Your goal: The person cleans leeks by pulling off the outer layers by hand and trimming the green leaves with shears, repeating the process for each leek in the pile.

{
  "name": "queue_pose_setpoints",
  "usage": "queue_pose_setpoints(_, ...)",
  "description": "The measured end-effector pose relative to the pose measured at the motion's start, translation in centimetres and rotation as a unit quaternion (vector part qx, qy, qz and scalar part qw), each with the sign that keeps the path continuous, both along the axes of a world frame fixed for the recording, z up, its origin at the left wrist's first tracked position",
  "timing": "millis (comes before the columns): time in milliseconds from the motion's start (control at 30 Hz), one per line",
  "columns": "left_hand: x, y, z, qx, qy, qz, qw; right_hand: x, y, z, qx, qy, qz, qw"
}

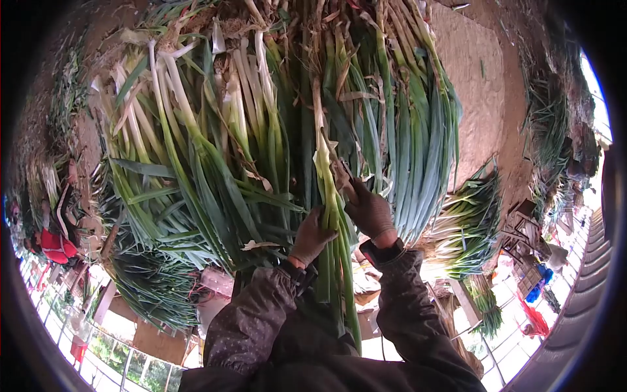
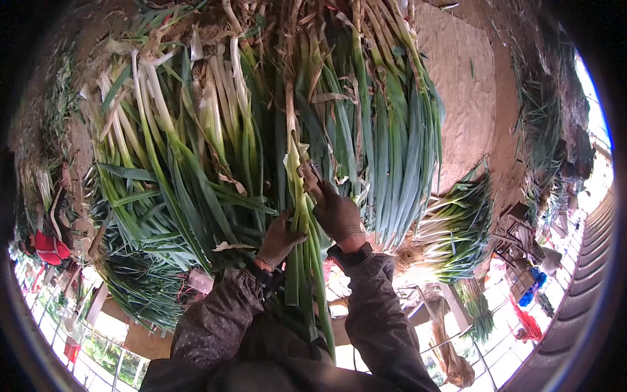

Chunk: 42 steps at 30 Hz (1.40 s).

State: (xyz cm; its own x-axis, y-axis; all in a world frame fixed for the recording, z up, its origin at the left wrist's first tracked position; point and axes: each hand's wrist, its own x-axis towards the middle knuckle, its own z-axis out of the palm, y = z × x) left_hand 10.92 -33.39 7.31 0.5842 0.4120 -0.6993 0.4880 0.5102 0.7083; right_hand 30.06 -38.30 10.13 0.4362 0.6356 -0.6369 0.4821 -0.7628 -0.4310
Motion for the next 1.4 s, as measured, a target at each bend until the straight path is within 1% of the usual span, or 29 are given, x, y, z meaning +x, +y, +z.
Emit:
queue_pose_setpoints(33,-0.1,-0.1,-0.1,0.027,-0.005,0.001,1.000,0.1,0.4,-0.5,-0.003,-0.010,0.005,1.000)
queue_pose_setpoints(67,-0.3,-0.2,-0.3,0.017,0.000,-0.003,1.000,0.2,0.8,-0.9,-0.007,-0.020,0.010,1.000)
queue_pose_setpoints(100,-0.3,0.0,-0.3,0.007,0.005,-0.008,1.000,0.3,1.3,-1.1,-0.017,-0.014,-0.008,1.000)
queue_pose_setpoints(200,-0.2,0.4,0.2,0.000,0.000,-0.021,1.000,0.6,2.4,-2.5,0.052,-0.034,-0.028,0.998)
queue_pose_setpoints(300,0.0,0.7,1.0,0.002,0.003,-0.024,1.000,1.3,3.9,-3.5,0.029,-0.035,-0.019,0.999)
queue_pose_setpoints(400,0.0,0.6,0.7,-0.002,0.022,-0.030,0.999,1.8,5.3,-4.9,0.067,-0.041,-0.017,0.997)
queue_pose_setpoints(467,0.0,0.1,0.1,0.010,0.021,-0.031,0.999,2.3,6.2,-5.8,0.057,-0.025,-0.025,0.998)
queue_pose_setpoints(500,-0.1,-0.2,-0.2,0.024,0.013,-0.029,0.999,2.4,6.5,-6.4,0.061,-0.043,-0.016,0.997)
queue_pose_setpoints(533,-0.2,-0.5,-0.5,0.037,0.004,-0.026,0.999,2.6,7.2,-6.4,0.039,-0.043,-0.019,0.998)
queue_pose_setpoints(567,-0.3,-0.7,-1.0,0.001,0.007,-0.019,1.000,2.8,7.7,-6.4,0.045,-0.042,-0.032,0.998)
queue_pose_setpoints(600,0.1,-0.4,-0.5,0.008,0.010,-0.028,1.000,2.8,8.3,-6.2,0.052,-0.038,-0.045,0.997)
queue_pose_setpoints(633,0.2,-0.1,0.1,0.017,0.015,-0.036,0.999,3.1,9.3,-5.8,0.023,-0.030,-0.050,0.998)
queue_pose_setpoints(667,0.3,0.3,0.6,0.026,0.022,-0.044,0.998,3.4,10.0,-6.2,0.029,-0.031,-0.050,0.998)
queue_pose_setpoints(733,0.4,0.6,0.7,0.005,0.023,-0.038,0.999,3.7,10.9,-7.3,0.041,-0.031,-0.049,0.998)
queue_pose_setpoints(800,0.5,0.6,0.8,-0.009,0.037,-0.044,0.998,4.2,12.0,-8.1,0.026,-0.041,-0.053,0.997)
queue_pose_setpoints(867,0.2,0.8,0.4,-0.020,0.019,-0.045,0.999,4.1,12.2,-8.1,0.011,-0.035,-0.055,0.998)
queue_pose_setpoints(933,0.0,1.0,0.3,-0.040,-0.014,-0.033,0.999,4.3,11.5,-7.2,-0.006,-0.013,-0.055,0.998)
queue_pose_setpoints(967,-0.1,1.2,0.2,-0.055,-0.037,-0.020,0.998,4.1,10.2,-6.2,0.000,-0.003,-0.031,1.000)
queue_pose_setpoints(1000,-0.3,1.5,0.2,-0.069,-0.058,-0.005,0.996,3.6,8.7,-5.1,0.040,-0.008,0.009,0.999)
queue_pose_setpoints(1033,-0.6,1.7,-0.5,-0.096,-0.060,-0.037,0.993,2.9,5.9,-5.5,0.098,-0.051,0.061,0.992)
queue_pose_setpoints(1067,-0.9,1.4,-1.2,-0.122,-0.066,-0.007,0.990,2.3,4.4,-3.5,0.002,-0.021,0.004,1.000)
queue_pose_setpoints(1100,-0.8,0.7,-1.8,-0.148,-0.074,0.023,0.986,1.7,2.7,-2.1,-0.032,-0.012,0.013,0.999)
queue_pose_setpoints(1133,-0.7,0.4,-2.1,-0.175,-0.085,0.051,0.980,1.2,0.4,-1.0,-0.029,-0.005,0.026,0.999)
queue_pose_setpoints(1167,-0.3,1.3,-0.9,-0.193,-0.065,0.057,0.977,0.5,-2.1,-0.3,0.000,-0.004,0.053,0.999)
queue_pose_setpoints(1200,-0.4,1.1,-0.9,-0.201,-0.060,0.070,0.975,-0.2,-4.2,0.5,0.019,-0.003,0.074,0.997)
queue_pose_setpoints(1233,-0.4,1.0,-1.0,-0.209,-0.055,0.083,0.973,-0.8,-5.6,1.4,0.021,0.005,0.075,0.997)
queue_pose_setpoints(1267,-0.4,0.9,-1.1,-0.216,-0.050,0.096,0.970,-1.3,-6.7,1.9,-0.009,0.020,0.049,0.999)
queue_pose_setpoints(1367,-0.1,1.7,0.5,-0.174,-0.024,0.095,0.980,-2.1,-7.2,2.4,0.005,0.048,-0.011,0.999)
queue_pose_setpoints(1400,-0.4,1.8,0.3,-0.127,-0.011,0.052,0.990,-2.1,-6.7,2.6,0.010,0.070,-0.028,0.997)
